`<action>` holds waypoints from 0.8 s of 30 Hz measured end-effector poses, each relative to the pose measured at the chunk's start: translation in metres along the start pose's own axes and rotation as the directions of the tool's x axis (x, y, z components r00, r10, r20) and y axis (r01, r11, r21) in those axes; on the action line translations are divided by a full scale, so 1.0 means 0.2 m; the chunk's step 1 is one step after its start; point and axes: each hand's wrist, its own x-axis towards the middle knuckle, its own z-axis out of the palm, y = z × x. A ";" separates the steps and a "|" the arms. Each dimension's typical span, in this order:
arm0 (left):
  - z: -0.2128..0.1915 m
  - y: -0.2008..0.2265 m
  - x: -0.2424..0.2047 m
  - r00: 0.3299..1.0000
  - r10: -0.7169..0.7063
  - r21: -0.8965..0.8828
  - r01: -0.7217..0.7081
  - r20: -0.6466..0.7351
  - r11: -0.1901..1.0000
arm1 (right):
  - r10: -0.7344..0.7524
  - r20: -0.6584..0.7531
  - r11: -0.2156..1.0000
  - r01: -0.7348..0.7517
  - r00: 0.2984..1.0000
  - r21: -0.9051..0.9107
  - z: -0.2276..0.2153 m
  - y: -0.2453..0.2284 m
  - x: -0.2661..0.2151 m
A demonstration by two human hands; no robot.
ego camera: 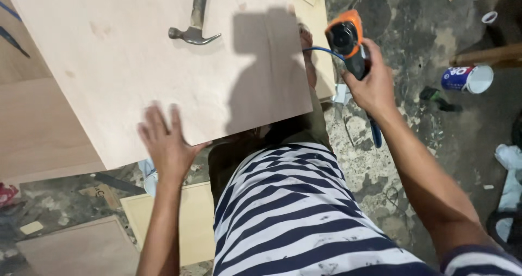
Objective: The person assembles wooden furniture components by aligning wood panels and using a pneumatic nail gun to secure them.
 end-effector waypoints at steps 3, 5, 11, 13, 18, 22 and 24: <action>-0.27 0.00 0.02 0.901 -0.385 -0.122 0.413 0.201 0.903 | 0.053 -0.090 0.998 -0.049 0.994 0.043 0.05 0.09 -0.06; -0.34 -0.11 -0.06 0.827 -0.548 -0.103 0.560 0.123 0.822 | 0.090 -0.085 0.994 -0.085 0.992 0.061 0.09 0.12 -0.09; -0.17 -0.49 -0.33 0.723 -0.684 -0.139 0.691 0.098 0.710 | 0.208 -0.039 0.950 -0.193 0.977 0.246 0.33 0.34 0.02; -0.19 -0.46 -0.32 0.741 -0.669 -0.086 0.671 0.057 0.736 | 0.199 -0.002 0.931 -0.189 0.980 0.312 0.40 0.36 0.08; -0.07 -0.51 -0.36 0.771 -0.635 0.016 0.636 -0.047 0.771 | 0.187 0.044 0.860 -0.185 0.981 0.475 0.45 0.32 0.15; -0.08 -0.49 -0.41 0.846 -0.500 0.050 0.516 -0.183 0.855 | 0.090 0.046 0.896 -0.101 0.995 0.433 0.43 0.33 0.20; -0.09 -0.44 -0.35 0.851 -0.481 0.007 0.493 -0.210 0.870 | 0.054 0.037 0.902 -0.064 0.998 0.428 0.35 0.37 0.22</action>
